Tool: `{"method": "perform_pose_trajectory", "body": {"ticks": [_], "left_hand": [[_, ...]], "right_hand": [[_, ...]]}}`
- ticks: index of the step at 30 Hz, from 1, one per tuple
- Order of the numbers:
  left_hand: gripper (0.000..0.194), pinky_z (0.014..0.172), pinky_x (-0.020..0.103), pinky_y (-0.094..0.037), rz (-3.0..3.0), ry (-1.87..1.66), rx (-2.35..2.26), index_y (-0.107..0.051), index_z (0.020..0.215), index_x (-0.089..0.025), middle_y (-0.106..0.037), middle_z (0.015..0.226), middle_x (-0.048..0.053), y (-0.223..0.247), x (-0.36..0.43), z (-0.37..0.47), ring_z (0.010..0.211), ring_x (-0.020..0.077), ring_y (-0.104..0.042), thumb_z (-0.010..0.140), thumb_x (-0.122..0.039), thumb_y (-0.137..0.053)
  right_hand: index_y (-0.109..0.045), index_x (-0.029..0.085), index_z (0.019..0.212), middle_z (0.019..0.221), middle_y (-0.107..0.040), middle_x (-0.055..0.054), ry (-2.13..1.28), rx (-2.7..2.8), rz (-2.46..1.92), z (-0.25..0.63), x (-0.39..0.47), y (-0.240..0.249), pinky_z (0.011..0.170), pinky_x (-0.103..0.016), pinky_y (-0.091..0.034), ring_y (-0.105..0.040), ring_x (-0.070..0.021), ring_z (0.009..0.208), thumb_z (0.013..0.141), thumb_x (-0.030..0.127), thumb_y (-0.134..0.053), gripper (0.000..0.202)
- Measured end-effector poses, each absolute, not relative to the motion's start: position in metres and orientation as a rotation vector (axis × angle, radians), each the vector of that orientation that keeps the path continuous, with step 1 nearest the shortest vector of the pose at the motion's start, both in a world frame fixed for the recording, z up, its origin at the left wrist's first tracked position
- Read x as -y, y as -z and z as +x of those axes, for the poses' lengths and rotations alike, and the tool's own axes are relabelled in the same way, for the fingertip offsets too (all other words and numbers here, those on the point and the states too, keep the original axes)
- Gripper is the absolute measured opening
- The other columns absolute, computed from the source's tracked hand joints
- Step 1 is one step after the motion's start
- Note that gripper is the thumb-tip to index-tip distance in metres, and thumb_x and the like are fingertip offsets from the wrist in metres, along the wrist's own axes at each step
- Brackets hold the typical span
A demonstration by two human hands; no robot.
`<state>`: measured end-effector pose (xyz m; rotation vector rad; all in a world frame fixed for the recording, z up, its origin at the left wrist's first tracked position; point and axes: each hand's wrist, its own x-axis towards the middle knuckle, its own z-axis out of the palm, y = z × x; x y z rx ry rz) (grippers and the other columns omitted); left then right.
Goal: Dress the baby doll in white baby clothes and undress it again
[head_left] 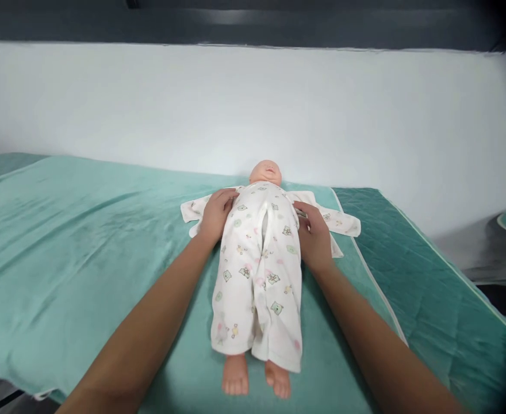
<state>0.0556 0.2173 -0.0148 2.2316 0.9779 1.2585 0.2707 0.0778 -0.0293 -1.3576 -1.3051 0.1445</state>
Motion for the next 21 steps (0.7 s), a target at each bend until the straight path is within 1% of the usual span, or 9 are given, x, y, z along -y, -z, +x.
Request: {"method": "perform_pose_trajectory", "body": {"ticks": [4,7,11,16,18,19,21], "left_hand": [[0.032,0.099,0.036,-0.044,2.171,-1.330,-1.095,-0.069,0.098,-0.023,-0.069,0.107,0.005,0.016,-0.195,0.045,0.107,0.0204,-0.059,0.083,-0.012,-0.043],[0.033,0.090,0.033,-0.048,1.974,-1.377,-1.156,-0.069,0.093,-0.022,-0.071,0.100,0.003,0.017,-0.185,0.043,0.097,0.0191,-0.062,0.077,-0.009,-0.044],[0.028,0.084,0.031,-0.050,1.811,-1.382,-1.120,-0.069,0.093,-0.021,-0.071,0.094,0.002,0.017,-0.184,0.046,0.090,0.0175,-0.064,0.079,-0.013,-0.046],[0.023,0.083,0.030,-0.050,1.756,-1.452,-1.058,-0.068,0.091,-0.020,-0.070,0.093,0.003,0.015,-0.184,0.047,0.088,0.0165,-0.064,0.081,-0.016,-0.047],[0.022,0.082,0.030,-0.050,1.692,-1.498,-1.038,-0.067,0.088,-0.020,-0.069,0.089,0.002,0.015,-0.184,0.047,0.086,0.0162,-0.064,0.080,-0.016,-0.047],[0.022,0.081,0.030,-0.050,1.656,-1.514,-1.027,-0.067,0.088,-0.020,-0.069,0.087,0.002,0.015,-0.185,0.046,0.085,0.0160,-0.064,0.079,-0.015,-0.047],[0.023,0.079,0.029,-0.050,1.588,-1.523,-1.012,-0.066,0.087,-0.021,-0.068,0.086,0.002,0.016,-0.185,0.046,0.084,0.0158,-0.064,0.077,-0.015,-0.047]], "right_hand": [[-0.056,0.032,0.123,0.129,-0.056,-0.006,-0.147,1.300,-1.340,0.248,-0.037,0.026,0.098,-0.042,-0.048,-0.051,-0.0224,0.124,0.091,0.015,-0.046,0.038],[-0.057,0.029,0.118,0.126,-0.054,-0.007,-0.086,1.275,-1.362,0.240,-0.015,0.026,0.089,-0.038,-0.050,-0.052,-0.0221,0.120,0.091,0.017,-0.051,0.031],[-0.059,0.024,0.104,0.112,-0.055,-0.005,-0.067,1.225,-1.408,0.236,0.006,0.028,0.080,-0.032,-0.049,-0.055,-0.0181,0.103,0.092,0.020,-0.056,0.013],[-0.056,0.023,0.095,0.093,-0.055,-0.001,-0.231,1.336,-1.407,0.226,0.030,0.028,0.073,-0.030,-0.044,-0.053,-0.0143,0.083,0.095,0.021,-0.053,0.004],[-0.056,0.023,0.092,0.092,-0.054,-0.001,-0.230,1.410,-1.402,0.221,0.039,0.029,0.075,-0.031,-0.044,-0.052,-0.0149,0.084,0.094,0.019,-0.053,0.005],[-0.056,0.022,0.092,0.096,-0.053,-0.002,-0.209,1.443,-1.396,0.219,0.044,0.029,0.079,-0.033,-0.044,-0.053,-0.0159,0.089,0.094,0.018,-0.054,0.005],[-0.056,0.022,0.097,0.109,-0.052,-0.005,-0.184,1.524,-1.371,0.214,0.053,0.028,0.092,-0.038,-0.043,-0.052,-0.0194,0.105,0.092,0.016,-0.056,0.008]]}}
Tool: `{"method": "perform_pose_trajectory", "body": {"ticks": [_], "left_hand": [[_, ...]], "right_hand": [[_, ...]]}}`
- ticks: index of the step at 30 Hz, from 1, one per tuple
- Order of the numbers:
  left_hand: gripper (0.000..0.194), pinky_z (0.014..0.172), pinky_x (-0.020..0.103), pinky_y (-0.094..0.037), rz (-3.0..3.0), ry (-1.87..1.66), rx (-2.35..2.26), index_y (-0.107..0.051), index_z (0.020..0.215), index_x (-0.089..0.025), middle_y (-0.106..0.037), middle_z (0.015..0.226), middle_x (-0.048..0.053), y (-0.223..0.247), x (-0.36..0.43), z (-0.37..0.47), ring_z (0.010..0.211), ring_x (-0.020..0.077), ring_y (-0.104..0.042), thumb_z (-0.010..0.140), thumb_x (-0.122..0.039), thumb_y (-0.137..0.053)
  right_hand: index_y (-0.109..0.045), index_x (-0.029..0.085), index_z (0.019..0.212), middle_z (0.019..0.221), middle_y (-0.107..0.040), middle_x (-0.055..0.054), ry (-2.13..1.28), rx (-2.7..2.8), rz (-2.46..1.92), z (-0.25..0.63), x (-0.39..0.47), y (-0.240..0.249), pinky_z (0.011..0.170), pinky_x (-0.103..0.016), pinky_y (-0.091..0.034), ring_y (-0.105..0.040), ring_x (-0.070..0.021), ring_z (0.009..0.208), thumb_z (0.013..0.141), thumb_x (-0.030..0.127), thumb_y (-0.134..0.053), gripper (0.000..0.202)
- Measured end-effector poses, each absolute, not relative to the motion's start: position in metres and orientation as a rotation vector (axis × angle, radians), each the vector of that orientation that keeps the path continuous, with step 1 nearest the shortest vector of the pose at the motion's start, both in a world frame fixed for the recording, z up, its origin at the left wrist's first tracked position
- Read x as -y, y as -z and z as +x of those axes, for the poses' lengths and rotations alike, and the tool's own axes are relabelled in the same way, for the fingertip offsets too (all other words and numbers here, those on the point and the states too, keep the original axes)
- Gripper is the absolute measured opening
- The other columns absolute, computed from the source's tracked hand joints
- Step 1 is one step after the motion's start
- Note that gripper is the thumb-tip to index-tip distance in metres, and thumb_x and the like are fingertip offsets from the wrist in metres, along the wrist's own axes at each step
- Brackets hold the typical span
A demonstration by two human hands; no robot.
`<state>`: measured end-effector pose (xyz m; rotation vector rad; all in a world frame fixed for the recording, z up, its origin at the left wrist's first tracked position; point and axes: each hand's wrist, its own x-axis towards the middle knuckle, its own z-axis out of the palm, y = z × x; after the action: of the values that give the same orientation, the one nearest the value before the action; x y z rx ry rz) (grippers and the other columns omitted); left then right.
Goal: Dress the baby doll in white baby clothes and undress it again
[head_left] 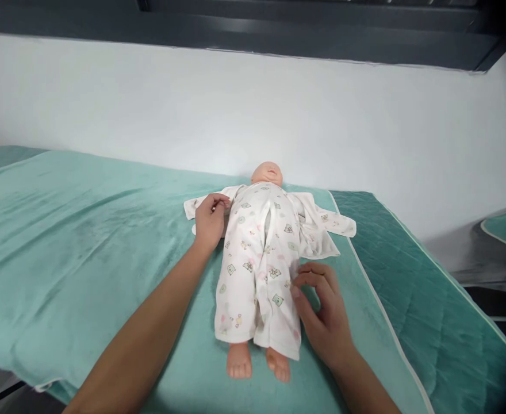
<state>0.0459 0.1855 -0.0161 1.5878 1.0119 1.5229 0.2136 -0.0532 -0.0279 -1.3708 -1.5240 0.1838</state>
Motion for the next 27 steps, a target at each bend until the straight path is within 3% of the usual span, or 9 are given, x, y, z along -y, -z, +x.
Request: {"method": "perform_pose_trajectory", "body": {"ticks": [4,8,12,16,21,27], "left_hand": [[0.022,0.074,0.029,-0.051,1.490,-1.494,-1.015,-0.065,0.087,-0.020,-0.068,0.087,0.002,0.017,-0.188,0.046,0.077,0.0148,-0.064,0.075,-0.015,-0.047],[0.018,0.073,0.029,-0.051,1.453,-1.465,-0.992,-0.065,0.088,-0.020,-0.069,0.088,0.002,0.018,-0.190,0.045,0.078,0.0153,-0.065,0.077,-0.017,-0.052],[0.018,0.086,0.032,-0.050,1.562,-1.434,-0.931,-0.069,0.093,-0.021,-0.071,0.099,0.004,0.014,-0.186,0.046,0.098,0.0191,-0.064,0.084,-0.028,-0.055],[0.025,0.099,0.033,-0.045,1.720,-1.321,-0.916,-0.072,0.102,-0.023,-0.071,0.111,0.002,0.008,-0.177,0.046,0.108,0.0199,-0.062,0.089,-0.033,-0.054],[0.027,0.099,0.033,-0.045,1.764,-1.272,-0.917,-0.071,0.105,-0.023,-0.071,0.114,0.003,0.005,-0.175,0.046,0.109,0.0201,-0.062,0.090,-0.036,-0.053],[0.026,0.096,0.032,-0.046,1.758,-1.279,-0.901,-0.071,0.103,-0.022,-0.071,0.111,0.003,0.008,-0.178,0.045,0.106,0.0200,-0.062,0.090,-0.037,-0.054]], "right_hand": [[-0.054,0.023,0.106,0.134,-0.043,-0.010,-0.215,1.717,-1.338,0.196,0.073,0.025,0.104,-0.046,-0.039,-0.040,-0.0263,0.129,0.088,0.015,-0.056,0.020],[-0.056,0.023,0.104,0.140,-0.041,-0.011,-0.078,1.869,-1.357,0.171,0.089,0.026,0.109,-0.053,-0.034,-0.031,-0.0325,0.138,0.080,0.016,-0.059,0.025],[-0.059,0.022,0.096,0.143,-0.046,-0.011,0.079,1.922,-1.451,0.150,0.096,0.031,0.112,-0.060,-0.024,-0.032,-0.0358,0.140,0.079,0.016,-0.057,0.018],[-0.063,0.020,0.100,0.146,-0.048,-0.010,0.150,1.831,-1.576,0.135,0.094,0.036,0.113,-0.061,-0.023,-0.034,-0.0358,0.141,0.084,0.015,-0.052,0.021],[-0.064,0.021,0.091,0.137,-0.059,-0.007,0.265,1.721,-1.618,0.125,0.085,0.033,0.112,-0.058,-0.027,-0.043,-0.0324,0.135,0.090,0.019,-0.050,0.014],[-0.065,0.021,0.089,0.137,-0.059,-0.007,0.323,1.726,-1.725,0.121,0.081,0.025,0.109,-0.054,-0.033,-0.046,-0.0310,0.134,0.094,0.018,-0.048,0.018]]}}
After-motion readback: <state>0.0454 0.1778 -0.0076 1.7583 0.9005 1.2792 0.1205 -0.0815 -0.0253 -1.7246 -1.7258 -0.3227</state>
